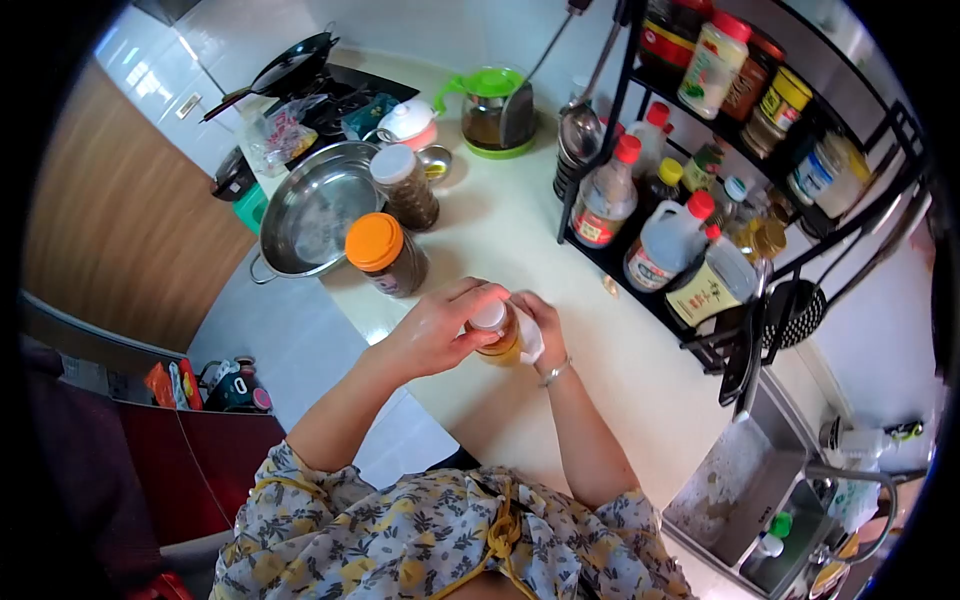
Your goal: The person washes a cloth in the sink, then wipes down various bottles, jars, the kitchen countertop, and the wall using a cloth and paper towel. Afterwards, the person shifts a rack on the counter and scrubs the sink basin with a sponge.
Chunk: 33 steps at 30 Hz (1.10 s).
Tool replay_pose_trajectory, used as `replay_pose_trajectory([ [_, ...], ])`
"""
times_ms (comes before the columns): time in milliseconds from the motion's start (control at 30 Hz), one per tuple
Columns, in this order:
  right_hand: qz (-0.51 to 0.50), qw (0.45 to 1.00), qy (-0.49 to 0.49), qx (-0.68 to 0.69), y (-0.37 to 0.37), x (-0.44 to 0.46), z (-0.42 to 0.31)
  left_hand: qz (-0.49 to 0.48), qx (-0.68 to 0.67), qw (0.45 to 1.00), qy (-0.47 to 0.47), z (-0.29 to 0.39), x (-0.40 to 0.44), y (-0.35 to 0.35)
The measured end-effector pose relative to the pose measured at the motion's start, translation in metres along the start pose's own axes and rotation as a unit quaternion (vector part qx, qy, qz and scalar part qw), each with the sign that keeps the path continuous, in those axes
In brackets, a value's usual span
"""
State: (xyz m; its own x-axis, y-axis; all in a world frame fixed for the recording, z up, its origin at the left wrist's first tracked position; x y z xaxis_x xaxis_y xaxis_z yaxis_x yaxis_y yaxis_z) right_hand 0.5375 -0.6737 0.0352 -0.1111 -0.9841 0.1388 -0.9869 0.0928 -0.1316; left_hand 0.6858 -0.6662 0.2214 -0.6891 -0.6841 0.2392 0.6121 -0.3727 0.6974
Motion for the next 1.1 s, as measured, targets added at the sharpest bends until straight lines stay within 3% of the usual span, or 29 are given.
replay_pose_trajectory([
  [67, 0.001, 0.999, -0.030, -0.028, 0.004, -0.012, 0.000, -0.008, 0.028, 0.999, 0.025, -0.010, 0.007, 0.011],
  [133, 0.023, 0.928, 0.070, -0.366, 0.009, -0.024, -0.018, -0.020, 0.067, 0.997, 0.031, -0.025, 0.017, 0.022],
  [167, 0.024, 0.926, 0.075, -0.370, 0.011, -0.031, -0.023, -0.016, 0.065, 0.997, 0.027, -0.035, 0.022, 0.029],
  [233, 0.021, 0.834, 0.050, -0.549, 0.016, -0.043, -0.032, -0.001, 0.113, 0.994, 0.007, -0.051, 0.033, 0.042],
  [367, 0.064, 0.802, 0.096, -0.586, 0.035, -0.062, -0.036, 0.045, 0.163, 0.986, 0.013, -0.085, 0.049, 0.065],
  [500, 0.080, 0.770, 0.140, -0.617, 0.042, -0.074, -0.053, 0.043, 0.191, 0.975, 0.109, -0.102, 0.058, 0.090],
  [633, 0.073, 0.796, 0.106, -0.591, 0.044, -0.079, -0.048, 0.020, 0.250, 0.965, 0.072, -0.101, 0.076, 0.111],
  [767, 0.064, 0.806, 0.083, -0.582, 0.045, -0.076, -0.046, 0.097, 0.193, 0.976, -0.024, -0.100, 0.151, 0.144],
  [900, 0.066, 0.796, 0.057, -0.599, 0.041, -0.072, -0.046, 0.081, 0.095, 0.992, -0.036, -0.123, 0.260, 0.144],
  [967, 0.070, 0.797, 0.041, -0.598, 0.041, -0.069, -0.044, 0.030, 0.061, 0.998, 0.002, -0.132, 0.304, 0.133],
  [1100, 0.078, 0.777, 0.034, -0.623, 0.041, -0.067, -0.040, -0.049, 0.036, 0.998, -0.018, -0.154, 0.372, 0.098],
])
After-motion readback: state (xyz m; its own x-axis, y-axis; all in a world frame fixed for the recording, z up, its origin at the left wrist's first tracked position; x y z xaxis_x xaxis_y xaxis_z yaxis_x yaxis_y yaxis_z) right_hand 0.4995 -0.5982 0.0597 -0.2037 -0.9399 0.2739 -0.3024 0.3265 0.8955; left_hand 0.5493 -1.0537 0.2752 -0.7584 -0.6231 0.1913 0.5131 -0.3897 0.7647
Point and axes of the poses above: each hand's wrist, its own x-axis towards the middle knuckle, its own y-axis out of the back of the hand, z = x × y, the point moved 3 cm from there along x, towards the middle knuckle, and after that the axes turned 3 degrees about -x, right-handed, at the moved point
